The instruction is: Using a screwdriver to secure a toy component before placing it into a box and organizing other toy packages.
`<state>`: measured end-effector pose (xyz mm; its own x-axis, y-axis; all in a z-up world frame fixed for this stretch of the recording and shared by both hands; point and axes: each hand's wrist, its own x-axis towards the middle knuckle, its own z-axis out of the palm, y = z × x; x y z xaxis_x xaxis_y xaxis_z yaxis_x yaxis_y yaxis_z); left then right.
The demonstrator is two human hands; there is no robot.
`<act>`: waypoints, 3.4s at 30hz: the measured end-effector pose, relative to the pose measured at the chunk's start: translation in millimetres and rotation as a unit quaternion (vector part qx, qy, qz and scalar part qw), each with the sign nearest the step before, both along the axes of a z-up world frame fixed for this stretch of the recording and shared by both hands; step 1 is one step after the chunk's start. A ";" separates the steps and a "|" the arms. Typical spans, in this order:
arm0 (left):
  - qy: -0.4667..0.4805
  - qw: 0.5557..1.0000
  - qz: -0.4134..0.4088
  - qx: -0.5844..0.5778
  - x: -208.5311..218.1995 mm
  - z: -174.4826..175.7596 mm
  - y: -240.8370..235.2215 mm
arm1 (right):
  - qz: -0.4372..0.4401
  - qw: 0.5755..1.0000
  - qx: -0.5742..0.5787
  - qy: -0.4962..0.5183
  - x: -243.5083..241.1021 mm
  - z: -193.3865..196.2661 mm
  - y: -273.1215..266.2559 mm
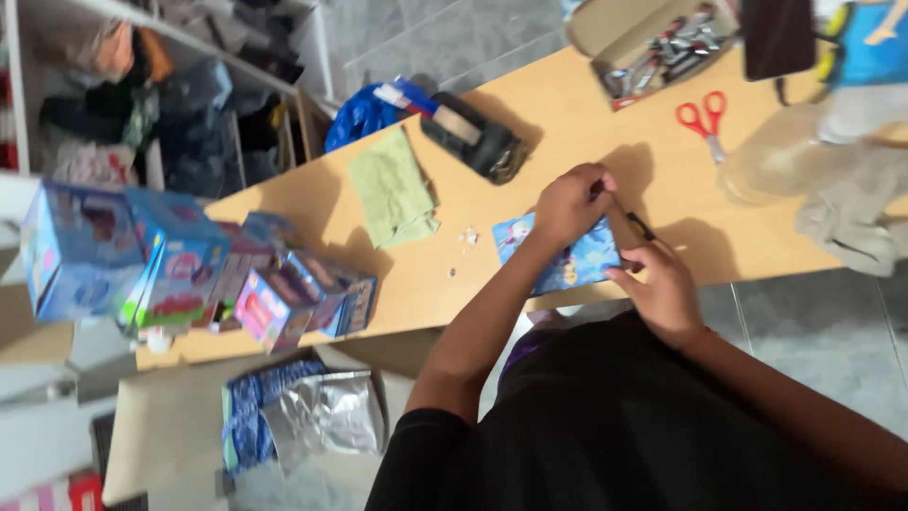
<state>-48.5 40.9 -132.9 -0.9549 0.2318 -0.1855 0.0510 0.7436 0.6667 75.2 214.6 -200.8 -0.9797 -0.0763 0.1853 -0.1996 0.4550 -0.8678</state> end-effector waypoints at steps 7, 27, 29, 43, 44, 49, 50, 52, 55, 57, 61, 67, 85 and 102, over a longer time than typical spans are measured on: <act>0.246 0.961 0.049 0.117 7.7 -9.4 -28.8 | 0.007 0.988 0.115 0.101 2.2 47.4 12.8; -0.106 0.986 0.056 0.116 134.3 26.4 -151.8 | -0.046 0.989 0.120 0.076 -70.0 44.6 -56.3; -0.088 0.991 0.023 0.097 141.2 22.6 -162.3 | -0.055 0.985 0.126 0.100 -68.5 55.6 -66.2; 0.121 0.989 -0.046 0.067 75.4 -9.1 -237.5 | -0.002 0.974 0.166 0.151 -163.3 52.2 -182.4; 0.134 0.988 -0.015 0.070 64.4 -13.2 -235.3 | 0.001 0.984 0.164 0.063 -189.8 31.3 -184.3; 0.269 0.956 0.026 0.116 2.3 -32.9 -211.9 | 0.021 0.981 -0.017 -0.192 -250.0 3.5 -191.5; 0.294 0.952 0.037 0.079 -6.4 -42.8 -208.0 | 0.036 0.970 0.007 -0.240 -255.1 6.7 -191.5; 0.321 0.945 0.051 0.044 -19.3 -57.9 -201.9 | 0.051 0.957 0.035 -0.283 -266.8 0.6 -190.8; 0.343 0.936 0.070 0.045 -31.7 -74.9 -193.1 | 0.047 0.950 0.160 -0.263 -282.8 -20.1 -185.7; 0.346 0.932 0.083 0.067 -32.6 -86.9 -183.9 | 0.057 0.962 0.124 -0.236 -276.3 -26.1 -176.7; 0.373 0.918 0.122 0.057 -34.2 -79.9 -176.9 | 0.084 0.976 0.068 -0.187 -265.7 29.2 -149.7; 0.373 0.918 0.128 0.056 -25.2 -85.9 -170.3 | 0.126 0.968 0.018 -0.216 -244.6 18.1 -120.6; 0.376 0.915 0.138 0.045 -21.3 -78.8 -159.5 | 0.203 0.966 0.065 -0.148 -284.9 -140.2 -114.2; -0.048 0.948 0.136 0.285 35.9 99.3 -104.5 | 0.229 0.953 0.023 -0.196 -143.4 179.8 -51.6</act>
<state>-12.6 -63.6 -33.6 -0.9786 0.0681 -0.1942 -0.1731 0.2382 0.9557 -68.2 163.0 -21.0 -0.8353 -0.5116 -0.2012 -0.0514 0.4371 -0.8979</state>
